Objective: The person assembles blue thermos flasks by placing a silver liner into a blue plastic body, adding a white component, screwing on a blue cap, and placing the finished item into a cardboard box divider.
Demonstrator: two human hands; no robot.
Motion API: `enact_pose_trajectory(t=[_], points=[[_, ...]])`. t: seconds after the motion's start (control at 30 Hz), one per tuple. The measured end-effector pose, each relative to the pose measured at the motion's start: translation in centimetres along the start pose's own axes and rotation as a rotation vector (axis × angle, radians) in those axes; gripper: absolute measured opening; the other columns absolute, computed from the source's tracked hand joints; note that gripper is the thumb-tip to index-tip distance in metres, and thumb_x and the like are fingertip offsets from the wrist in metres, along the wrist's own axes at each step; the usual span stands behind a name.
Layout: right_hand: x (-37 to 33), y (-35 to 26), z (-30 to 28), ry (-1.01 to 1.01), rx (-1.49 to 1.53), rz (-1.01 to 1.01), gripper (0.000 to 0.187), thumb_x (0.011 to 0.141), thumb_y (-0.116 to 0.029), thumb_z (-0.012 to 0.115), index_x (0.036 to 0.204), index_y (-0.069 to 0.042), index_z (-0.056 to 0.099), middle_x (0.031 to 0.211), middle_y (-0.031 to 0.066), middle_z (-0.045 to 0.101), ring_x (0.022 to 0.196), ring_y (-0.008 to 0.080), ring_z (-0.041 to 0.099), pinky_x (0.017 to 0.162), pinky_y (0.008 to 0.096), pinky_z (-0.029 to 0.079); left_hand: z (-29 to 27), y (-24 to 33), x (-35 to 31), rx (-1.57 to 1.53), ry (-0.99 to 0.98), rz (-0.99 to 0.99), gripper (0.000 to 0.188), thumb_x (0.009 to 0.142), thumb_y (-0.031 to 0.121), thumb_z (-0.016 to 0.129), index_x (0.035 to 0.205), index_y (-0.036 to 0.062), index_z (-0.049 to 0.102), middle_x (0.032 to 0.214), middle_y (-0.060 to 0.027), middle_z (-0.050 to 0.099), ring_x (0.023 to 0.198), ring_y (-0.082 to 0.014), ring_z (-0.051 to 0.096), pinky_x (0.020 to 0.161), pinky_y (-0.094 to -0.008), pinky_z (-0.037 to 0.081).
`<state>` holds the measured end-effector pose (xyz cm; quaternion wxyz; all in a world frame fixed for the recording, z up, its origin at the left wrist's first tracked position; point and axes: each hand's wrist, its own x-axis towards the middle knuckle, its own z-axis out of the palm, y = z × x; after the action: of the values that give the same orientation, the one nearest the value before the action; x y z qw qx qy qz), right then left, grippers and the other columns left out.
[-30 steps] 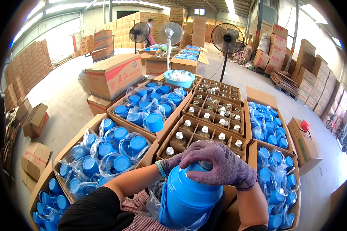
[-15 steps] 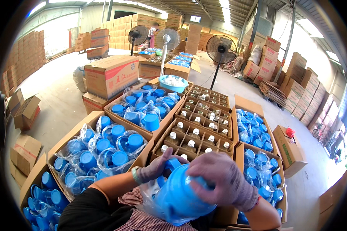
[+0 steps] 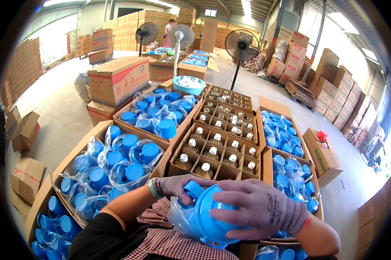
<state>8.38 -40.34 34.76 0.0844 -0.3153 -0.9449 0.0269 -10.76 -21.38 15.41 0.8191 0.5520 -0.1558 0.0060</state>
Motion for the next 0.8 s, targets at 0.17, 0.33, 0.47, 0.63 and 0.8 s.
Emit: enact_pose_trajectory(t=[0.17, 0.33, 0.47, 0.63, 0.8], points=[[-5.1, 6.6, 5.1, 0.454, -0.036, 0.853, 0.029, 0.085, -0.033, 0.076, 0.098, -0.008, 0.074, 0.098, 0.0165, 0.074, 0.093, 0.0326, 0.073, 0.083, 0.0396, 0.058, 6.5, -6.3, 3.3, 0.61, 0.679, 0.185, 0.099, 0.085, 0.031, 0.087, 0.161, 0.0014, 0.03, 0.14, -0.0157, 0.061, 0.129, -0.0213, 0.057, 0.11, -0.037, 0.046], [-2.4, 2.2, 2.6, 0.249, -0.075, 0.926, 0.065, 0.085, -0.044, 0.079, 0.134, -0.006, 0.063, 0.114, 0.019, 0.069, 0.102, 0.0343, 0.07, 0.093, 0.0413, 0.056, 5.6, -3.2, 0.9, 0.443, 0.58, 0.114, 0.11, 0.075, 0.022, 0.093, 0.162, 0.0028, 0.029, 0.141, -0.0124, 0.061, 0.124, -0.0193, 0.059, 0.108, -0.0339, 0.046], [-1.7, 1.5, 2.6, 0.311, -0.027, 0.17, 0.055, 0.085, -0.037, 0.078, 0.131, -0.01, 0.065, 0.121, 0.0136, 0.063, 0.11, 0.0365, 0.066, 0.093, 0.0444, 0.056, 2.1, 1.5, -1.0, 0.105, 0.386, -0.062, 0.119, 0.063, 0.027, 0.1, 0.159, 0.0, 0.035, 0.143, -0.008, 0.061, 0.125, -0.0167, 0.06, 0.108, -0.0323, 0.046], [-4.7, 6.3, 5.8, 0.476, 0.077, 0.459, 0.042, 0.084, -0.027, 0.078, 0.121, -0.01, 0.069, 0.112, 0.0101, 0.07, 0.103, 0.0304, 0.07, 0.088, 0.0413, 0.058, 6.2, -3.7, 1.7, 0.264, 0.983, 0.198, 0.111, 0.065, 0.033, 0.1, 0.156, 0.0013, 0.043, 0.104, -0.0004, 0.067, 0.081, -0.0068, 0.061, 0.069, -0.0207, 0.052], [-3.7, 5.0, 5.9, 0.585, -0.019, 0.518, 0.032, 0.083, -0.027, 0.076, 0.112, -0.013, 0.07, 0.11, 0.0091, 0.071, 0.102, 0.0311, 0.07, 0.088, 0.0403, 0.057, 6.8, -4.3, 0.8, 0.383, 0.967, 0.224, 0.111, 0.069, 0.049, 0.095, 0.155, 0.0005, 0.044, 0.113, -0.0049, 0.07, 0.1, -0.0123, 0.065, 0.088, -0.0279, 0.055]])
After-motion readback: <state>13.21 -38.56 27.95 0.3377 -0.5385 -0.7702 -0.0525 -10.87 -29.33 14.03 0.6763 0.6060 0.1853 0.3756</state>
